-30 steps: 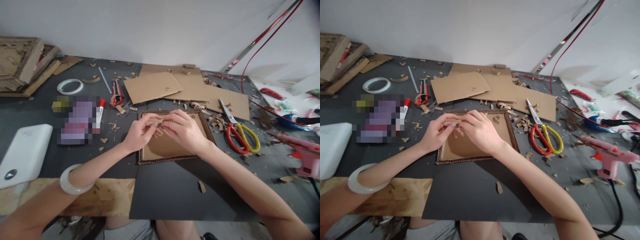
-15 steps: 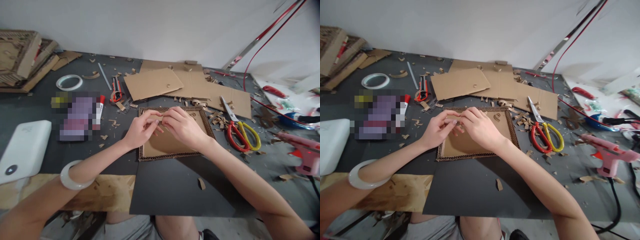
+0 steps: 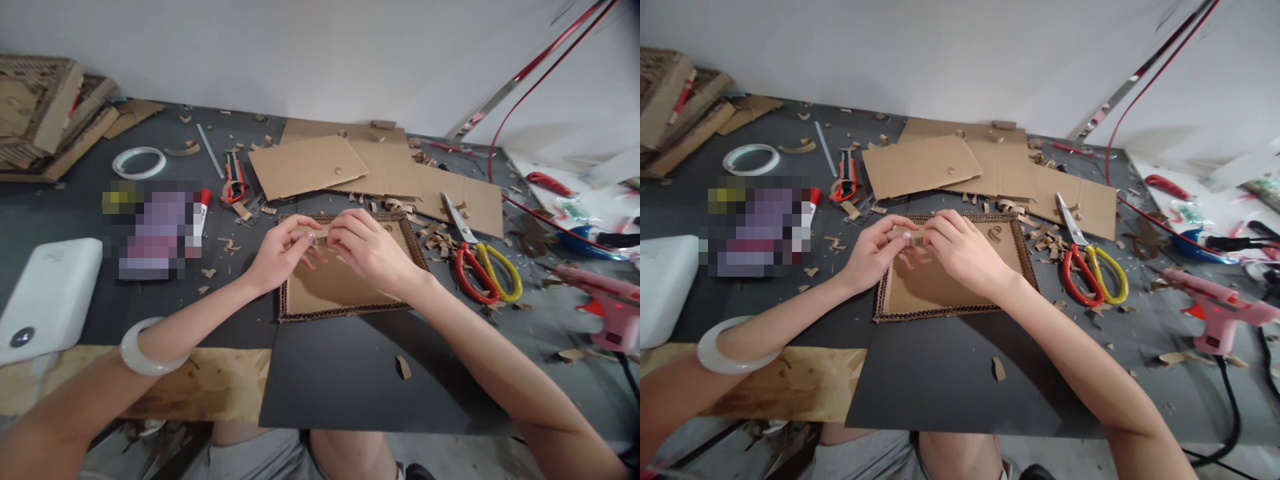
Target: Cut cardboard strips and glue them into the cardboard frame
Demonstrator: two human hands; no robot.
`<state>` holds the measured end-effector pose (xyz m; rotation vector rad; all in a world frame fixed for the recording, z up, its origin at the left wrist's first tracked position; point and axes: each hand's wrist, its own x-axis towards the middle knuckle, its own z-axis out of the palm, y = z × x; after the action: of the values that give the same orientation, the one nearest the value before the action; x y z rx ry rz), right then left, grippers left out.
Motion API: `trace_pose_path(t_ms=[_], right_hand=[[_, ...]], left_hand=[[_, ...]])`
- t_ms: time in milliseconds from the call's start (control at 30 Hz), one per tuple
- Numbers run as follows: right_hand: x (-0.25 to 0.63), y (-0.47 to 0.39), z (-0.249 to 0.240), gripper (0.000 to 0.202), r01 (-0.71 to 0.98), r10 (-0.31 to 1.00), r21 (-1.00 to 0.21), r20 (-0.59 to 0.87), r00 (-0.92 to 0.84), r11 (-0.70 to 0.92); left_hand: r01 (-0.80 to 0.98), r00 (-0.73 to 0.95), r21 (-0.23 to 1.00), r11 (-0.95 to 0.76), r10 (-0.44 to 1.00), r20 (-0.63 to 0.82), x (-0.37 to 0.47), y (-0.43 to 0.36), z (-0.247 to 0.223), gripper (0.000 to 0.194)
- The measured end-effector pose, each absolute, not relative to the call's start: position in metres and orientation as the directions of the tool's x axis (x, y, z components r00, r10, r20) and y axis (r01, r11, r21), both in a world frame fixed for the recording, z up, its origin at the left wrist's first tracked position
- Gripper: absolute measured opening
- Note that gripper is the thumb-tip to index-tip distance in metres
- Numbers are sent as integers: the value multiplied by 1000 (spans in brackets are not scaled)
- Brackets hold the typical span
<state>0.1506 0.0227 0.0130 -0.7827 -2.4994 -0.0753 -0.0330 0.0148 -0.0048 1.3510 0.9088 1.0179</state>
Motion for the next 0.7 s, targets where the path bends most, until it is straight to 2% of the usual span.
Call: trace_pose_path(t_ms=[233,467,700], right_hand=[[160,28,26,20,577,551,-112,486,-678,809],[177,38,34,18,654,648,-180,472,-598,734],[220,61,42,10,764,712,-162,520,-471,624]], left_hand=[[-90,301,996,-14,953,40,-34,18,-6,14],[-84,271,996,-6,962,28,-34,20,-7,16],[-65,213,998,1,977,13,-34,22,-5,13]])
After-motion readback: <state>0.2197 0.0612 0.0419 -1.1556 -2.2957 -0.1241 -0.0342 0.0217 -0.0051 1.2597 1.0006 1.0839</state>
